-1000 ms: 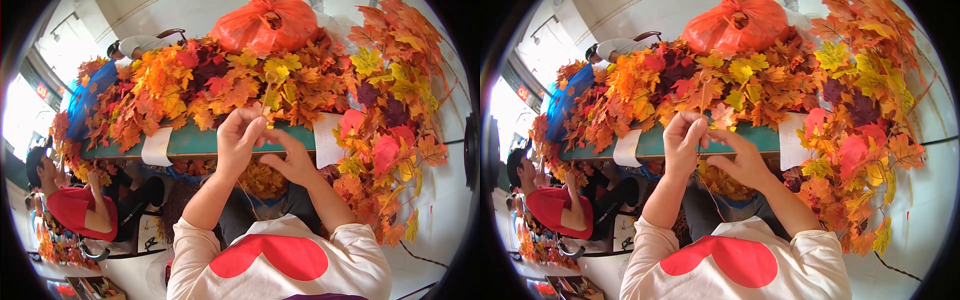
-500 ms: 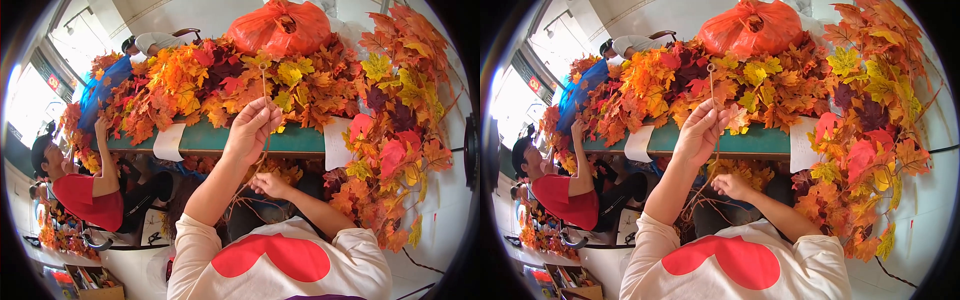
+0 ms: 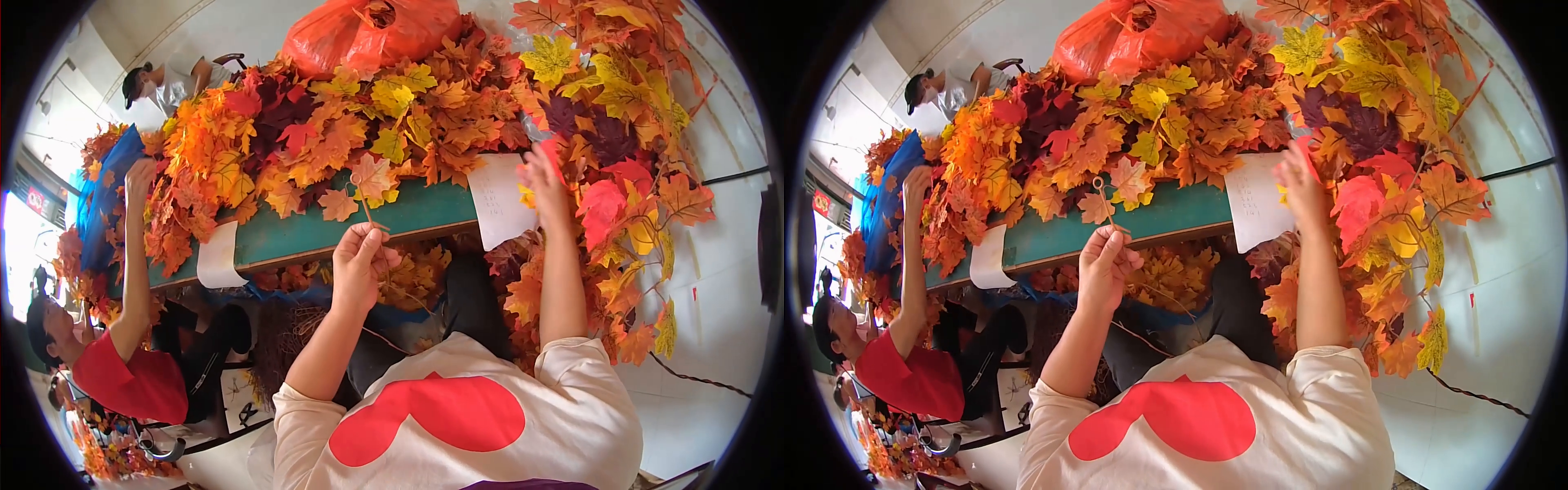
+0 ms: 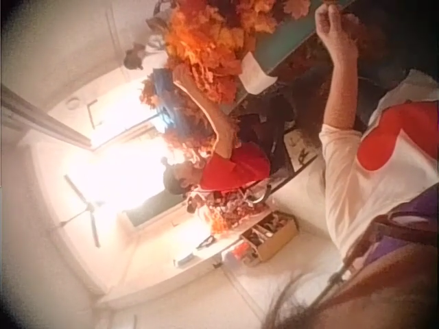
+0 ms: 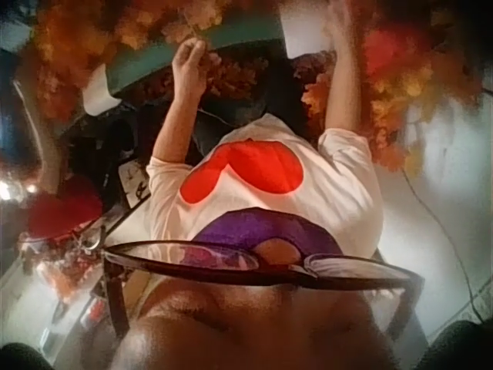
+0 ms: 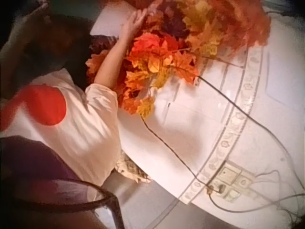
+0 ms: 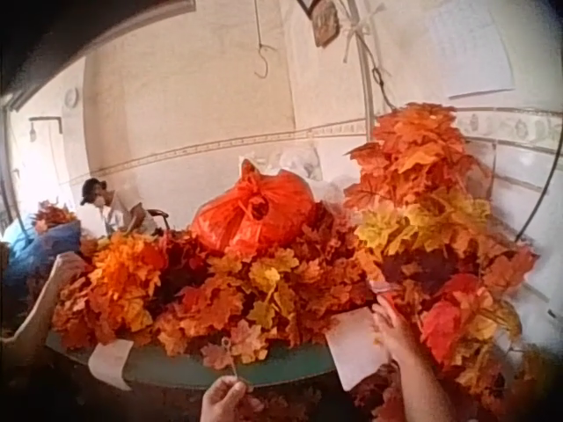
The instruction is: The person assembles artificial autumn leaves onto branch stems by hand.
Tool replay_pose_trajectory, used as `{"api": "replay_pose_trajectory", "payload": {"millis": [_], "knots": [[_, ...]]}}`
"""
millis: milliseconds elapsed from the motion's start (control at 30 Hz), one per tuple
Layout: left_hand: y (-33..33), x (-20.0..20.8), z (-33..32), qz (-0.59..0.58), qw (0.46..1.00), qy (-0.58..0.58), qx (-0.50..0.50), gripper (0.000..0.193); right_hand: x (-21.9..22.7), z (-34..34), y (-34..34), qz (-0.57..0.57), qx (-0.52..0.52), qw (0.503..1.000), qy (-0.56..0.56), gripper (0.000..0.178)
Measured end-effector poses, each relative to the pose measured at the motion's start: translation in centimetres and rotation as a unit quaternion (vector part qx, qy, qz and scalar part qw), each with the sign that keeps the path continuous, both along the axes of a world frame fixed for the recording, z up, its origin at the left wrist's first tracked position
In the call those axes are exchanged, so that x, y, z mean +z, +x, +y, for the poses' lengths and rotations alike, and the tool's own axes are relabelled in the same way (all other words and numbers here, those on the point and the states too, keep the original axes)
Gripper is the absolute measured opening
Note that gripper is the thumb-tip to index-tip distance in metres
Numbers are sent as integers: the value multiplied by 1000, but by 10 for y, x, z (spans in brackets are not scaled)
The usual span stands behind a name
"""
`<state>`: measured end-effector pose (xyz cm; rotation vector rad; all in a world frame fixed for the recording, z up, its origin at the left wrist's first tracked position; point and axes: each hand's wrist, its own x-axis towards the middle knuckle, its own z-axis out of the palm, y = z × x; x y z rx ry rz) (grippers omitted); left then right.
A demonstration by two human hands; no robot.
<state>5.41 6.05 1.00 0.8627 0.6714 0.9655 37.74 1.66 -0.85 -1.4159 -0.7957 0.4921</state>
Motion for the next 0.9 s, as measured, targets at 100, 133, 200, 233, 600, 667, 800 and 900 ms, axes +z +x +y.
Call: {"api": "replay_pose_trajectory", "payload": {"millis": [100,133,200,233,600,667,800,900], "knots": [[6,-1,-8,-60,997,-39,0,7,11,-16,29,24,-58,990,-124,43],[10,-2,-10,-64,997,-37,-6,7,-4,-19,45,3,-85,996,-30,43],[10,-9,-14,-117,990,-84,-3,7,-10,-16,53,0,-135,990,-34,44],[9,-10,-18,-126,988,-92,3,6,-10,-13,50,-2,-136,990,-33,44],[9,-2,-25,-191,966,-173,19,5,-9,73,23,-256,30,962,-86,30],[7,-1,-24,-194,969,-156,8,5,10,87,4,-272,13,955,-117,29],[5,2,-29,-204,967,-154,-7,5,3,116,25,-448,-69,871,-189,40],[-3,-5,-28,-199,966,-162,-6,5,-2,119,16,-524,34,802,-286,59]]}}
